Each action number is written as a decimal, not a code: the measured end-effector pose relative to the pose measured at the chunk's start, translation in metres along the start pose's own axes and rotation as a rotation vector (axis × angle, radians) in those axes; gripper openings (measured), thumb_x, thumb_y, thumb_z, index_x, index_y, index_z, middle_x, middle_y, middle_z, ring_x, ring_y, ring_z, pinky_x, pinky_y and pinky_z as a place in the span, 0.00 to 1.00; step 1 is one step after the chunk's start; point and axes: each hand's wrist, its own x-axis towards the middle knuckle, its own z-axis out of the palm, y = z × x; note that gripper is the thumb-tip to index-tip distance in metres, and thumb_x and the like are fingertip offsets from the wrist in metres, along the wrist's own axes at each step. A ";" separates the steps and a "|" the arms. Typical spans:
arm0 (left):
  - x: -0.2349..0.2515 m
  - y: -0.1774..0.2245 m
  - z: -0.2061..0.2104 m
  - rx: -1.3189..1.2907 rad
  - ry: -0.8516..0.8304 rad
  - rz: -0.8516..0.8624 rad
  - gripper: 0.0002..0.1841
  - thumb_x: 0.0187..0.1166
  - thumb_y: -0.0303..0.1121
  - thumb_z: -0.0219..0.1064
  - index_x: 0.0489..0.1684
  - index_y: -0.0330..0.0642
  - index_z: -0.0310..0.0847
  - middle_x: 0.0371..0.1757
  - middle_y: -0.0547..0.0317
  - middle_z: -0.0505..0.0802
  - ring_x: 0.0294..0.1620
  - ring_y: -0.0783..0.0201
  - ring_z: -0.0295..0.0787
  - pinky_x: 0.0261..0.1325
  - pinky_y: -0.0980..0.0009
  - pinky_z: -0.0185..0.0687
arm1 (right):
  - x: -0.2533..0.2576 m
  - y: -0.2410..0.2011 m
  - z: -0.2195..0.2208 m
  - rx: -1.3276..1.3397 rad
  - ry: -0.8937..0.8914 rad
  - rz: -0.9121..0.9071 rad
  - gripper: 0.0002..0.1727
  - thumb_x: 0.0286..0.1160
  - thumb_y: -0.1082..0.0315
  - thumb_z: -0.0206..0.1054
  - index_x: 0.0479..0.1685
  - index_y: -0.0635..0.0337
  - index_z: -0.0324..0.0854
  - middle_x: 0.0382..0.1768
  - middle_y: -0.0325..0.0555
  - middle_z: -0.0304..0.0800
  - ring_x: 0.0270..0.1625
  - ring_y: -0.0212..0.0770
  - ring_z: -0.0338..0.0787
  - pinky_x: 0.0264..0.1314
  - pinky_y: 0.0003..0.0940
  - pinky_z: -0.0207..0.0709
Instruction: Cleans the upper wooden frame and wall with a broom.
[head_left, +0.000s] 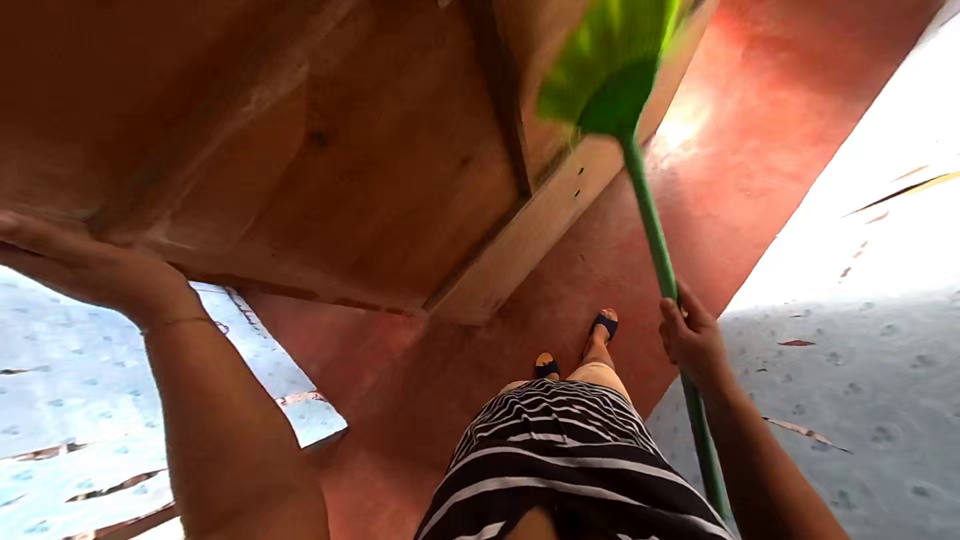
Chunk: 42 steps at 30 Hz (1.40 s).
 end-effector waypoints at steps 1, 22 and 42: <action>-0.001 0.001 0.001 0.013 0.004 -0.009 0.23 0.93 0.25 0.39 0.80 0.15 0.55 0.76 0.32 0.76 0.79 0.62 0.74 0.83 0.75 0.64 | 0.006 -0.010 0.002 -0.003 0.015 -0.068 0.31 0.92 0.54 0.52 0.91 0.51 0.59 0.22 0.36 0.74 0.14 0.28 0.70 0.15 0.29 0.72; -0.034 0.022 0.119 0.291 -0.130 0.445 0.28 0.95 0.45 0.48 0.80 0.29 0.67 0.77 0.43 0.80 0.78 0.58 0.76 0.82 0.62 0.68 | 0.134 -0.023 -0.079 -0.087 -0.176 -0.210 0.29 0.90 0.53 0.56 0.88 0.46 0.68 0.40 0.43 0.90 0.28 0.30 0.79 0.35 0.32 0.78; -0.085 0.180 0.456 0.720 -0.306 0.596 0.23 0.91 0.49 0.51 0.60 0.42 0.85 0.62 0.39 0.88 0.68 0.37 0.80 0.71 0.43 0.69 | 0.336 0.035 -0.186 -0.350 -0.308 0.322 0.32 0.95 0.53 0.50 0.96 0.44 0.52 0.60 0.67 0.88 0.56 0.64 0.90 0.63 0.63 0.79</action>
